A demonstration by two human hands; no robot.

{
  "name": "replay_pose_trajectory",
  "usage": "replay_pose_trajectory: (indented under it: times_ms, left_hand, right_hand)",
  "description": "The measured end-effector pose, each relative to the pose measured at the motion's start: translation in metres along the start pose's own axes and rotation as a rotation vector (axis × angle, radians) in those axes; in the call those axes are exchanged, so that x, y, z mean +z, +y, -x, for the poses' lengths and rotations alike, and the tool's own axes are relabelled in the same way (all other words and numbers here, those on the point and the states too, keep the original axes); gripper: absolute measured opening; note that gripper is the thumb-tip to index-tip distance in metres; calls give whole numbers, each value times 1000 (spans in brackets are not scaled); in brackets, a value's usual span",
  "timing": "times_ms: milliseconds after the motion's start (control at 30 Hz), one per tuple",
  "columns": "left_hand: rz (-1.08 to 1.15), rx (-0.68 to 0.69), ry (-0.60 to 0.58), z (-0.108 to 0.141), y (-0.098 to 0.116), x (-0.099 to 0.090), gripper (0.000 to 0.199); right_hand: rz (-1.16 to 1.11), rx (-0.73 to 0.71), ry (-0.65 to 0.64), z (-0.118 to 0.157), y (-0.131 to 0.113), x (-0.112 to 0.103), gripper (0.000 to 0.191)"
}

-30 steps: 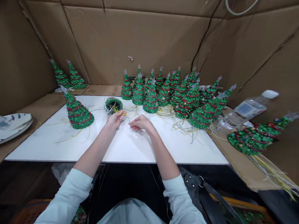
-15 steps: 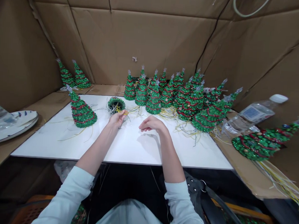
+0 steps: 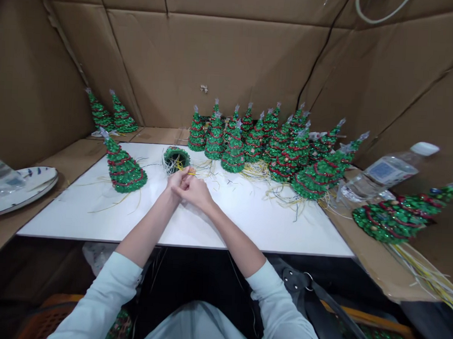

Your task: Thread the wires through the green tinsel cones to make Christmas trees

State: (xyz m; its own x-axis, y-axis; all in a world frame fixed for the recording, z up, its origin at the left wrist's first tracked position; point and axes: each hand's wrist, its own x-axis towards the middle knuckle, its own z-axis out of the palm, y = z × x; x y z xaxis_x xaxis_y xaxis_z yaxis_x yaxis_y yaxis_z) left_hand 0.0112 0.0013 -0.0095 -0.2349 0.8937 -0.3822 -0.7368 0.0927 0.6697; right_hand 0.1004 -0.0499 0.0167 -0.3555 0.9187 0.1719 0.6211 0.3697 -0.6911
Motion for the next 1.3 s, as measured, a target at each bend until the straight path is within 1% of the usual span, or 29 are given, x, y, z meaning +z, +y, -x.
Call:
replay_pose_trajectory:
  times_ms: [67,133,267,333,367,433,533,600,667,767,833,900,1000,1067,1100,1133,1167,1233,1300]
  left_hand:
    - [-32,37,46,-1,-1,0,11]
    - [-45,54,65,-3,-1,1,12]
    - [-21,52,32,-5,-1,0,11]
    - [-16,38,28,-4,1,-1,11]
    - [-19,26,25,-4,1,-2,11]
    - [-30,-4,1,-3,4,-3,10]
    - [-45,-41,-48,-2,7,-6,7]
    - [-50,-55,-61,-2,8,-8,6]
    - [-58,-63,-73,-2,9,-10,3]
    - [-41,-51,-101,-3,9,-11,2]
    - [-23,-24,-102,-4,8,-11,5]
    - [-15,-6,-83,-5,6,-9,9]
    - [-17,-14,-63,-5,5,-6,11]
    - [-20,-16,-61,-6,5,-5,11]
    - [-16,-13,-55,-6,5,-4,11]
    - [-11,-11,-43,-6,6,-4,11]
    - [-5,-8,-30,-6,7,-4,11]
    - [1,-7,-22,-7,8,-5,11]
    - [-10,-12,-45,-7,9,-8,9]
  right_hand:
    - [-18,12,-33,-1,2,2,30]
    - [-77,19,-72,-1,8,0,29]
    - [-162,7,-188,3,15,-5,32]
    - [-140,-16,-205,5,15,-7,30]
    - [-118,-27,-192,5,14,-8,28]
    - [-65,-31,-101,5,15,-13,24]
    - [56,43,148,3,22,-24,21]
    - [143,99,273,2,29,-34,22]
    - [190,129,325,1,37,-42,22]
    - [153,141,342,2,43,-50,23]
    - [57,144,294,2,43,-54,23]
    - [-86,148,177,3,40,-57,22]
    - [-276,171,2,8,33,-66,22]
    - [-366,171,-52,13,30,-74,22]
    - [-414,167,-56,15,29,-79,23]
    - [-468,164,-34,17,30,-83,24]
    - [-518,169,18,18,31,-86,25]
    - [-588,208,177,18,36,-88,27]
    - [-596,256,321,15,43,-85,25]
